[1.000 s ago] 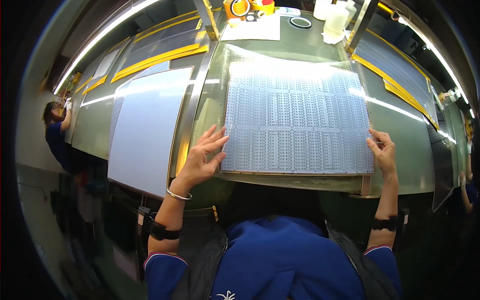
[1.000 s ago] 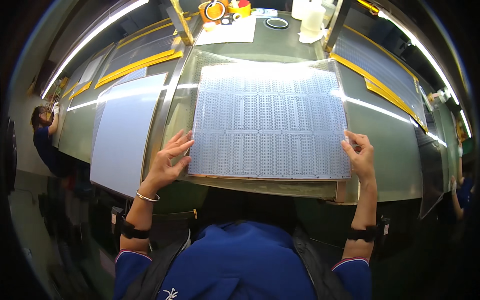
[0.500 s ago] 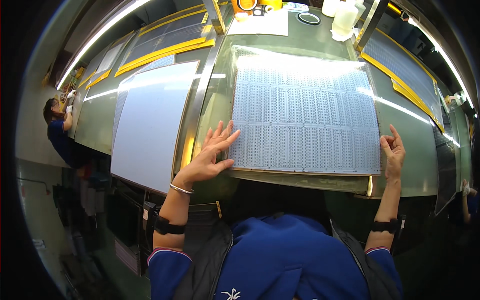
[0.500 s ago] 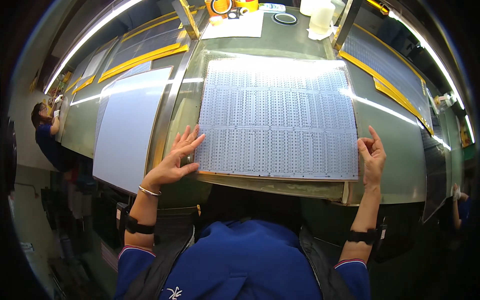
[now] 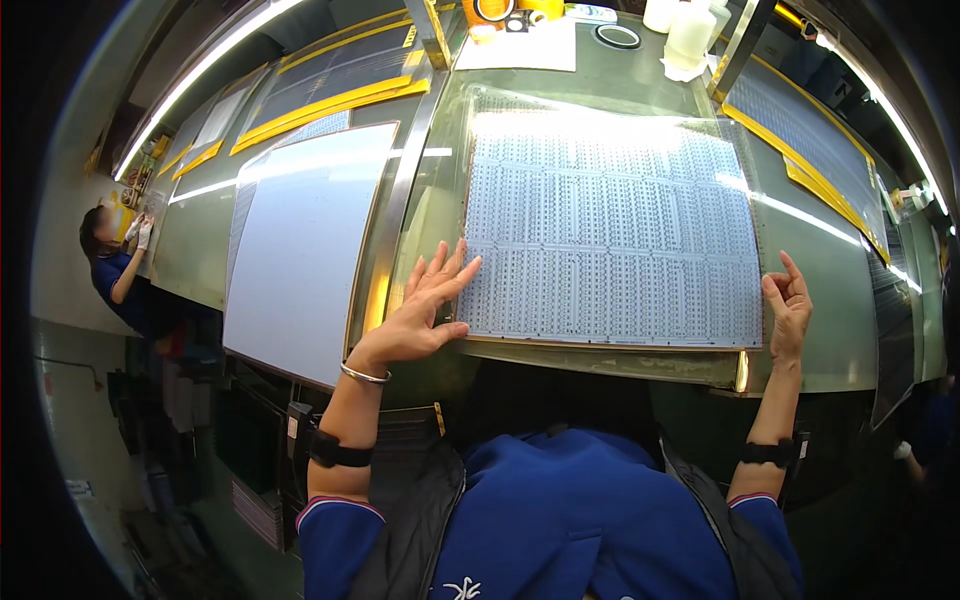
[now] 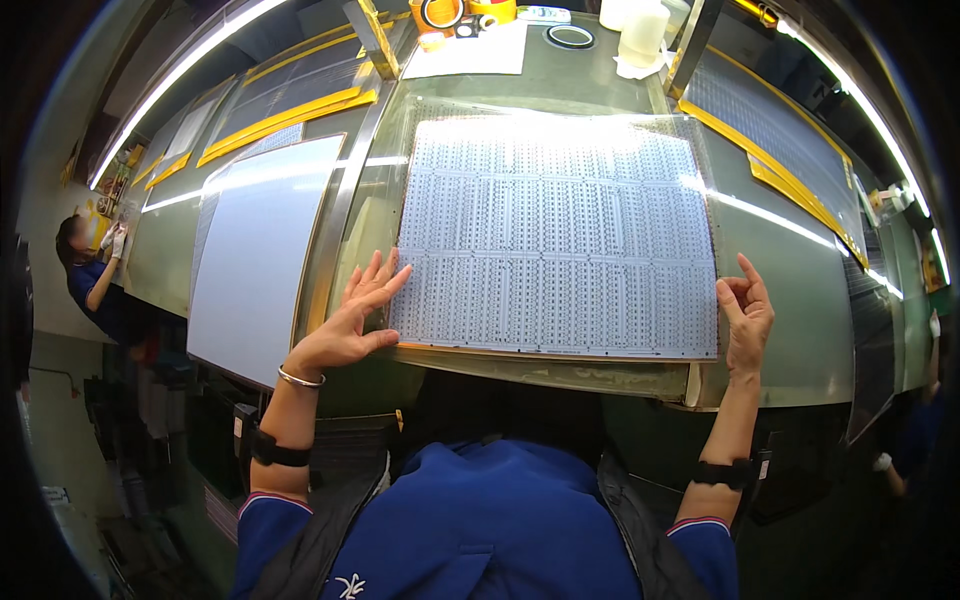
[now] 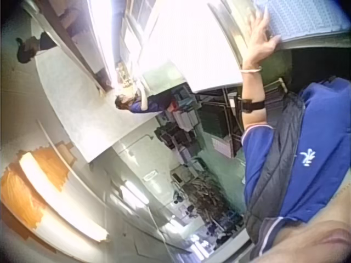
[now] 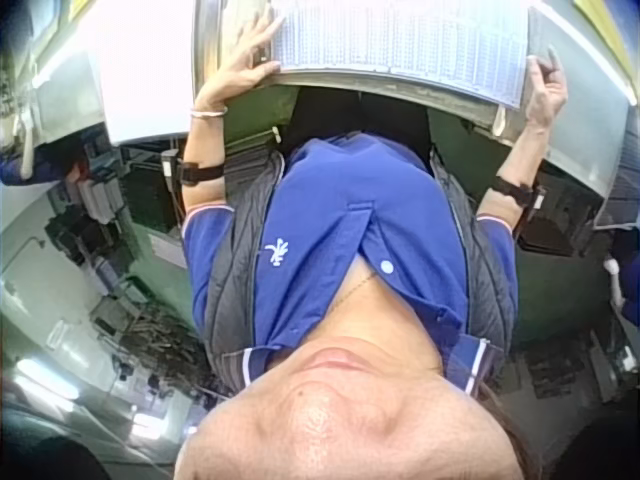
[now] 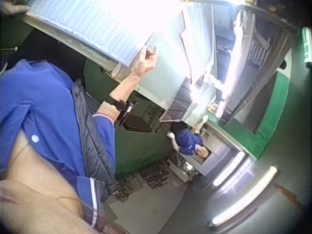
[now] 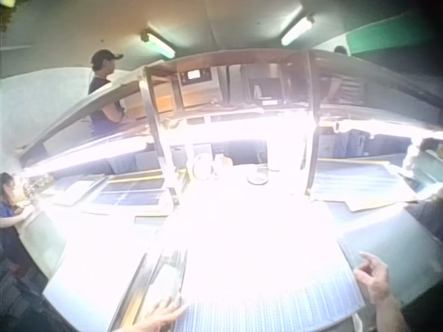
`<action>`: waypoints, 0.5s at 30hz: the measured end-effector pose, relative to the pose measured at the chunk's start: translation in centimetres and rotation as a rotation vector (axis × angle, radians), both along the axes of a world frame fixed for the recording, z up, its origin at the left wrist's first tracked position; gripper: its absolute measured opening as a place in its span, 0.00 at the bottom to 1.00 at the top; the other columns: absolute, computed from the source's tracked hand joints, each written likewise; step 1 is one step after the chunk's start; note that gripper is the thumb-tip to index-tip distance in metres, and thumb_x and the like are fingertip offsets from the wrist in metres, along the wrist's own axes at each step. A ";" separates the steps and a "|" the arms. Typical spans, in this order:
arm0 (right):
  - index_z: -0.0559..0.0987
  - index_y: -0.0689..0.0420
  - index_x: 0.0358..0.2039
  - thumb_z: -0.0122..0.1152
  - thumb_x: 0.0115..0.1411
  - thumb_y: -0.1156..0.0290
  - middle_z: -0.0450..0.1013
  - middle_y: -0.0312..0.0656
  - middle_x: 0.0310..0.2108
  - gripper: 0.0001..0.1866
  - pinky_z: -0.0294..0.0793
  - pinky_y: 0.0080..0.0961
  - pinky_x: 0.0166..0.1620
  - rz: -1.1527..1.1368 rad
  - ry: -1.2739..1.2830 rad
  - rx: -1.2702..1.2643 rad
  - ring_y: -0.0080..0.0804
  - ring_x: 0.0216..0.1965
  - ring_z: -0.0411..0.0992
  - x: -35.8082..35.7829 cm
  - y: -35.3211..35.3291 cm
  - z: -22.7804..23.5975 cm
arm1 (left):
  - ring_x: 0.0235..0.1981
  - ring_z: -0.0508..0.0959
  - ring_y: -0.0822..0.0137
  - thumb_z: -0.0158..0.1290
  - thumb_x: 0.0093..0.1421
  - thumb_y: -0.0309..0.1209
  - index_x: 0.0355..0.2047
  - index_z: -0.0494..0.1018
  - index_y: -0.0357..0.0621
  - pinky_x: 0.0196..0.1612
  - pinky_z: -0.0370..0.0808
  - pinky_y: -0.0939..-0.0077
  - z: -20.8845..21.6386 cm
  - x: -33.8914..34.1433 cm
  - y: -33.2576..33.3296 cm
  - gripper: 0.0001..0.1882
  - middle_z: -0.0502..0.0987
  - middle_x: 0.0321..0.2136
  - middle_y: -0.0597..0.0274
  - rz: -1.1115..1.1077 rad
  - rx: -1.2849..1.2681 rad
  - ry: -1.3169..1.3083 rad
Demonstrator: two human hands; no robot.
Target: Inspecting large technical sheets on a light table and sorting them into vertical racks.
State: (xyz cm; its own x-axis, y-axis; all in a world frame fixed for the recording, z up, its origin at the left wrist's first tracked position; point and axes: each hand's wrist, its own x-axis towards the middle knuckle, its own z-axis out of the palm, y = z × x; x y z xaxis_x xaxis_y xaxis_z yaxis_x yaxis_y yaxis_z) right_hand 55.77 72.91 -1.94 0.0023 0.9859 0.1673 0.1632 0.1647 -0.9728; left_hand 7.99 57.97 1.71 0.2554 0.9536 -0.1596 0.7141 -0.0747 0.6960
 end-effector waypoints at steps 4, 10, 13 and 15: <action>0.67 0.63 0.55 0.60 0.55 0.77 0.72 0.35 0.32 0.26 0.68 0.16 0.45 0.029 0.027 -0.026 0.19 0.35 0.69 0.5 0.2 1.3 | 0.68 0.33 0.55 0.58 0.48 0.26 0.65 0.49 0.55 0.65 0.28 0.58 0.6 0.3 0.7 0.45 0.40 0.66 0.56 -0.016 0.027 0.015; 0.55 0.66 0.61 0.64 0.51 0.68 0.67 0.45 0.47 0.41 0.67 0.26 0.50 0.375 0.338 -0.531 0.28 0.45 0.68 1.8 3.5 4.3 | 0.67 0.37 0.50 0.58 0.43 0.26 0.63 0.52 0.46 0.65 0.30 0.55 -0.2 0.3 0.2 0.46 0.44 0.66 0.51 0.018 0.029 0.049; 0.52 0.63 0.62 0.60 0.56 0.68 0.67 0.48 0.49 0.39 0.71 0.29 0.50 0.375 0.179 -0.604 0.32 0.47 0.69 -1.0 8.0 6.1 | 0.67 0.37 0.49 0.59 0.43 0.28 0.63 0.53 0.45 0.65 0.30 0.54 0.3 0.3 -1.0 0.45 0.45 0.65 0.48 0.037 0.037 0.051; 0.52 0.50 0.64 0.61 0.56 0.68 0.69 0.46 0.45 0.39 0.74 0.29 0.45 0.338 -0.033 -0.484 0.32 0.42 0.71 -1.6 11.1 5.7 | 0.67 0.37 0.50 0.60 0.42 0.28 0.63 0.53 0.45 0.65 0.28 0.55 0.4 0.8 -0.8 0.46 0.45 0.65 0.48 0.028 0.029 0.033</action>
